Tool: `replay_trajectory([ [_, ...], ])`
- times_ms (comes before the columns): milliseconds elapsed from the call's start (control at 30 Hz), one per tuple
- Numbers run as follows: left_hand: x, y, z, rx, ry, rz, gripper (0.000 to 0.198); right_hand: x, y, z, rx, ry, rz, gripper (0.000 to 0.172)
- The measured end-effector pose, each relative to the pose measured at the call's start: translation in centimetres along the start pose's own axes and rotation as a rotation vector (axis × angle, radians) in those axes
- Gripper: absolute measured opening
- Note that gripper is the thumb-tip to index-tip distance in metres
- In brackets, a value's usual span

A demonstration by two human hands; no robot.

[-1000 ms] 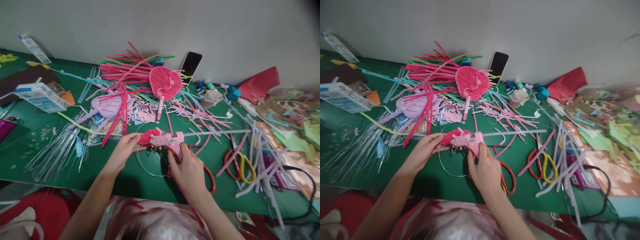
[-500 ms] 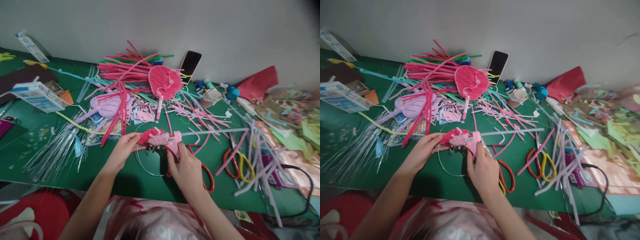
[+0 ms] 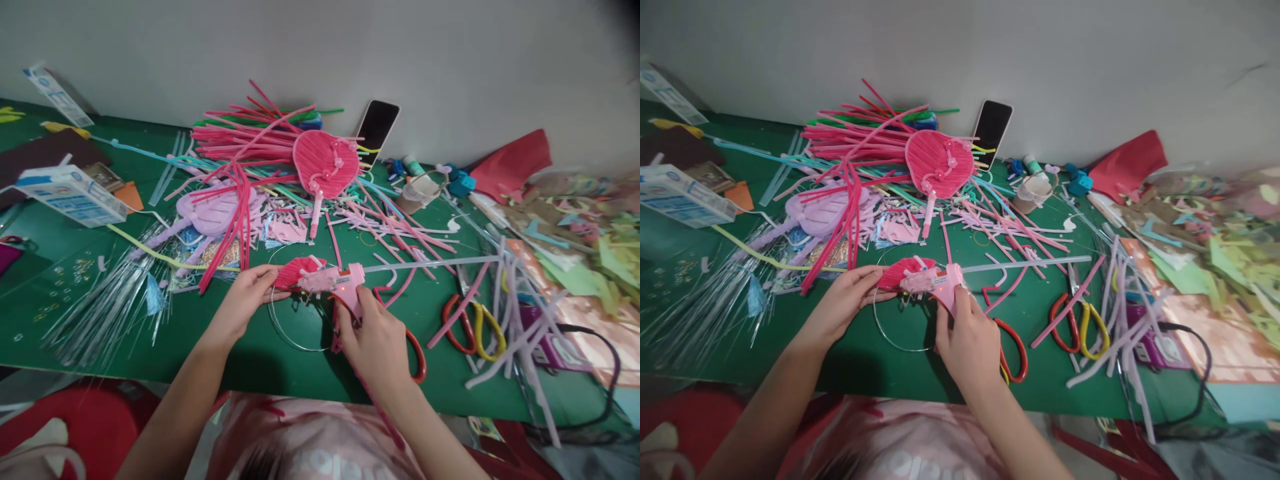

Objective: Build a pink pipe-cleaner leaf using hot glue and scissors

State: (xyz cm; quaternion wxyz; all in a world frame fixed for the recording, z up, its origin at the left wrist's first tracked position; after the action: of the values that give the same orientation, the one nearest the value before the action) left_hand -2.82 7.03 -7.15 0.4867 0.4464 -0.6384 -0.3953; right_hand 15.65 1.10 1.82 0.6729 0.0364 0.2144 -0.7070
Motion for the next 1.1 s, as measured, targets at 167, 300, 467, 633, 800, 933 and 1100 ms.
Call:
replay_trajectory([
  [167, 0.0, 0.1, 0.1, -0.003, 0.011, 0.004, 0.02, 0.1, 0.5, 0.0, -0.003, -0.009, -0.025, 0.025],
  [300, 0.0, -0.1, 0.3, 0.0, 0.035, 0.007, 0.018, 0.2, 0.9, 0.0, -0.008, -0.017, -0.038, 0.025],
  [467, 0.0, -0.1, 0.3, -0.011, 0.043, 0.021, 0.02, 0.2, 1.3, 0.2, 0.012, -0.001, -0.026, 0.028],
  [633, 0.1, 0.2, 0.1, -0.022, 0.038, 0.029, 0.02, 0.3, 1.6, 0.4, 0.006, -0.025, -0.047, 0.027],
  [800, 0.1, 0.3, 0.3, -0.028, 0.048, 0.036, 0.019, 0.4, 2.2, 0.7, -0.002, -0.026, -0.081, 0.023],
  [933, 0.1, 0.3, 0.3, -0.026, 0.046, 0.033, 0.018, 0.5, 2.7, 1.0, -0.013, -0.006, -0.073, 0.024],
  [1100, 0.1, 0.3, 0.2, -0.024, 0.03, 0.027, 0.018, 0.7, 3.0, 0.9, -0.007, -0.006, -0.07, 0.023],
])
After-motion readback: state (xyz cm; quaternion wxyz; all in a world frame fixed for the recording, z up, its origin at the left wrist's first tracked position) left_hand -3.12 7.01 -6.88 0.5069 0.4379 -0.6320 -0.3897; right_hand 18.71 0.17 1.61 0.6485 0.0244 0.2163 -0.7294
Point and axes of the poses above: each hand's wrist, its own x-axis away from the middle knuckle, its own z-axis out of the back of the hand, y = z × x, the point moved 10 cm from there along -x, towards the middle knuckle, and after that the axes turned 8 degrees about -z, right-handed, at the moved point
